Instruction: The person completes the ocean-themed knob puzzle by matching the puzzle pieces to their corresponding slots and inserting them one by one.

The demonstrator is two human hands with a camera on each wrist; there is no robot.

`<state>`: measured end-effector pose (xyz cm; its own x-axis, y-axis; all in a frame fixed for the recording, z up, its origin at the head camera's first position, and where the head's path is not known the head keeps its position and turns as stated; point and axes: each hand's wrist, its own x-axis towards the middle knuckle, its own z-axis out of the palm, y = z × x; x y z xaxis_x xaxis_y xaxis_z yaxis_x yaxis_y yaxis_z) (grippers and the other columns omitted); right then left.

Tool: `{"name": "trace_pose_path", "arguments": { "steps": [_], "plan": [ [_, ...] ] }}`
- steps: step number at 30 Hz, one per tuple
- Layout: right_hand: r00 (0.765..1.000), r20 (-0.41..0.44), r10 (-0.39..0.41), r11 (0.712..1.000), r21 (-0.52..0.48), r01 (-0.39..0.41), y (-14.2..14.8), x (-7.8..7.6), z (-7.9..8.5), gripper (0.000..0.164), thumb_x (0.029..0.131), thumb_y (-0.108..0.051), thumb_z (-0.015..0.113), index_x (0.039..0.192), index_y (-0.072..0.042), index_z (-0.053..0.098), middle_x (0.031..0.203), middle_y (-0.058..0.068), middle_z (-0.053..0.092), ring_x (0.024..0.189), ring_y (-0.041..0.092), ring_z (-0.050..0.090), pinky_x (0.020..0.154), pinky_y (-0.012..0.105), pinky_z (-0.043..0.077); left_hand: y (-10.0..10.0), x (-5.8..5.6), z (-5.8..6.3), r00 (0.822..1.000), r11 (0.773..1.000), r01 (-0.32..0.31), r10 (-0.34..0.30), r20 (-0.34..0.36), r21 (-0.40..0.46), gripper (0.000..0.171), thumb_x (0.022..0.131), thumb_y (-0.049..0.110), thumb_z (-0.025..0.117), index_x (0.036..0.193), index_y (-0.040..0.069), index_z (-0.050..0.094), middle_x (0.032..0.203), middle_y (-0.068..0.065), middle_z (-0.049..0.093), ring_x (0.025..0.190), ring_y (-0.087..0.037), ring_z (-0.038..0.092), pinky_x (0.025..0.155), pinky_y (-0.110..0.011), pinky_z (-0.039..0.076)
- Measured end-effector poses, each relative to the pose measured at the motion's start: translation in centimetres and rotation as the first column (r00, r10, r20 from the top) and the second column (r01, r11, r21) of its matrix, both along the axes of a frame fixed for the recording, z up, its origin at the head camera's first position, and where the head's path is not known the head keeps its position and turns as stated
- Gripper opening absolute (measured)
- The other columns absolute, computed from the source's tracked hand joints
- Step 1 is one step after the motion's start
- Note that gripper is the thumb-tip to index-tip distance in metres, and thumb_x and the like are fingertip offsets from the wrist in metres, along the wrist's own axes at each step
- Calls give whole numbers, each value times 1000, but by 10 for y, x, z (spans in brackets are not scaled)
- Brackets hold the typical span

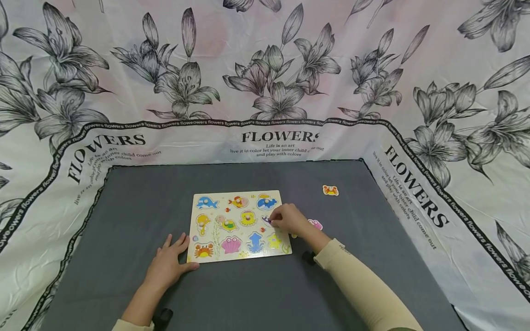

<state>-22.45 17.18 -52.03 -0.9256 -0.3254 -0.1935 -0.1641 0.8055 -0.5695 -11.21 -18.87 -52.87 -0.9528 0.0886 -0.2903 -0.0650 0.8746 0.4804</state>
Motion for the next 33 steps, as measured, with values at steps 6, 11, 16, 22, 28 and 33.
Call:
{"name": "trace_pose_path", "arguments": {
  "steps": [6,11,16,22,28,33],
  "plan": [
    [999,-35,-7,999,38,8,0,-1,6,4,84,-17,72,87,-16,74,77,-6,67,66,10,56,56,22,47,1,-4,1,1000,1000,-9,9,-16,23,98,68,50,78,147,14,33,156,-10,26,145,-42,8,107,-71,14],
    [993,-91,70,997,42,-66,4,-4,5,10,85,-20,71,93,-15,73,79,-7,63,68,10,54,59,24,46,1,-6,1,1000,1000,-3,3,-29,14,98,68,49,79,147,13,34,156,-11,27,145,-42,9,108,-70,14],
    [969,-231,-87,994,-78,71,38,-21,5,23,85,-25,72,105,-13,72,96,2,67,84,17,62,71,31,53,0,-4,1,1000,1000,1,0,-16,11,98,68,50,78,147,13,34,155,-12,27,145,-43,9,108,-70,13],
    [816,-362,-451,892,-212,399,131,-54,6,27,85,-18,72,109,-5,70,104,15,70,92,29,67,77,44,55,-1,-2,1,999,1000,19,-19,-36,-7,97,69,49,78,146,11,35,154,-14,29,144,-44,10,109,-69,14],
    [816,-222,-534,845,-101,525,175,-63,0,36,90,-21,67,122,-4,64,115,19,66,105,34,60,87,50,49,-3,-1,0,999,1000,15,-15,-39,1,97,68,49,79,146,9,36,154,-15,30,144,-45,10,109,-68,13],
    [822,-164,-546,837,-53,545,179,-64,-8,34,89,-20,68,120,-5,66,118,19,65,113,37,54,95,50,45,-1,0,-3,999,1000,15,-16,-32,-4,97,68,51,78,146,11,36,154,-13,30,144,-44,11,108,-69,15]
  ]
}}
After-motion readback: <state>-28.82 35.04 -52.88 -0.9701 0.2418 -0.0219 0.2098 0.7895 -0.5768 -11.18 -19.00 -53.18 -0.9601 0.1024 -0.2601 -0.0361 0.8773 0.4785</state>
